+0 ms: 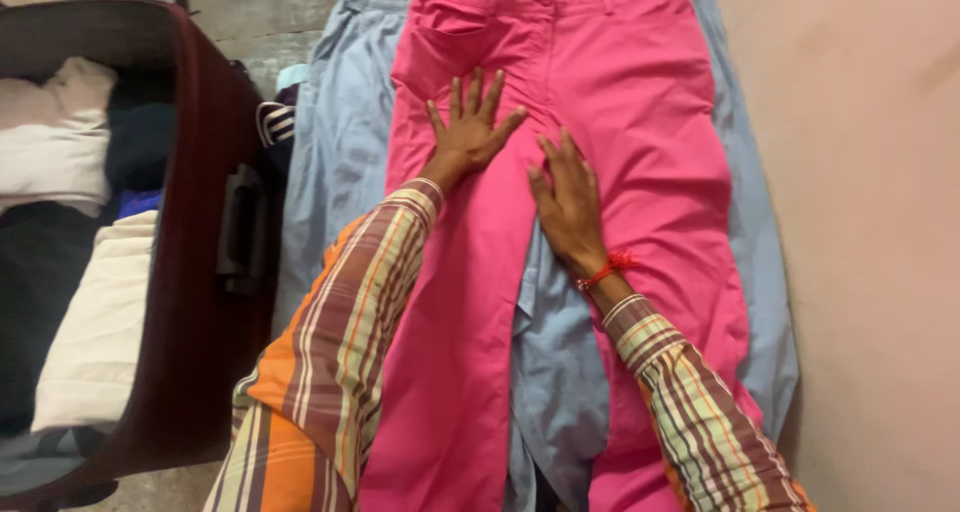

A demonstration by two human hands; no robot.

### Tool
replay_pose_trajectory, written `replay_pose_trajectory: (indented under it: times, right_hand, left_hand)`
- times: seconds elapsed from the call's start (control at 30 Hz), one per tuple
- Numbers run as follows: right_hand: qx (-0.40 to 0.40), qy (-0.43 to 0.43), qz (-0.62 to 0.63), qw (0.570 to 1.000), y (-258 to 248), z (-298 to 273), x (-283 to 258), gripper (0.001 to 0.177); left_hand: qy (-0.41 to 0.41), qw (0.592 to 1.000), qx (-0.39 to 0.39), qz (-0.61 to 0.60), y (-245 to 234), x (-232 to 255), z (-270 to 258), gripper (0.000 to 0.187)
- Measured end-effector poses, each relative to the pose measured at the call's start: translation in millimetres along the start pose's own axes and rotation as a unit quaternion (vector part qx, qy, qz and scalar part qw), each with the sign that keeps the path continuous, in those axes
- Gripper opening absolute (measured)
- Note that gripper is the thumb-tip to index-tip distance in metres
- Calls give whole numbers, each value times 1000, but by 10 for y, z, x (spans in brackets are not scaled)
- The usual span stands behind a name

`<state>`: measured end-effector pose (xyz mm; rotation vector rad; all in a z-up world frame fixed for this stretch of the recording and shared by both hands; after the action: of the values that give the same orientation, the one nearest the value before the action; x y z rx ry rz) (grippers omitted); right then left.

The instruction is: The person removes a pink garment from a suitcase and spreads it out on a blue surface. They then retrieve a grey polo shirt from the suitcase, place it flat over the pink garment, and fold the items together before fastening the buttons at the collar.

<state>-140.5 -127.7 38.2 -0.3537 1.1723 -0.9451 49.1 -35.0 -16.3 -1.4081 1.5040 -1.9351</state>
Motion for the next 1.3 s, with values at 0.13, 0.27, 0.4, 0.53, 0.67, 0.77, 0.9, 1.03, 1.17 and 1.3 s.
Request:
replay_pose_trajectory:
  times: [0.13,0.27,0.4,0.53,0.67,0.77,0.9,1.03,1.17,1.3]
  right_hand:
    - [-28,38,143,989,-180,109,75,51]
    - [89,45,69,993,-856,425,479,39]
    - [165,-148,-81,972,-1222,1074,1029,31]
    - [168,-30,-40,985,-1416,1714,1660,29]
    - [-7,128,0,992,-1251,2094,2005,28]
    - [78,185,-22,979,-1276,2262,2190,32]
    - [61,-73,-145,985,-1137,2297,2154,45]
    - [102,-105,-222,964,-1255,1932,1684,34]
    - [-56,6,-354,934,-1365,1323,1195,20]
    - [9,-197,-233,952,-1544,764,877,30]
  left_hand:
    - [4,1000,-1,-4,4,-44,21,90]
    - [3,1000,5,5,31,-51,28,89]
    - [7,999,32,21,80,-64,26,88]
    - [17,998,58,25,82,-60,24,87]
    - [37,995,88,-2,64,-38,-54,90]
    - [48,988,138,-52,11,-26,-118,95]
    - [74,974,190,-102,-12,-40,-166,102]
    - [59,982,168,-59,55,-71,-108,97]
    - [49,986,155,-37,89,-68,-68,94]
    - [26,993,115,-25,91,-67,-65,97]
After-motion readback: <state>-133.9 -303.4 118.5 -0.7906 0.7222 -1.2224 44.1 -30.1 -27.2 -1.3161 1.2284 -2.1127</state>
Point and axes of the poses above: each hand's wrist, its own z-axis towards the middle knuckle, its own y-axis out of the palm, x = y × z, the point moved 5 cm from there along z, towards the middle knuckle, and after that the axes turned 1 degree about z, right-handed, at the moved point
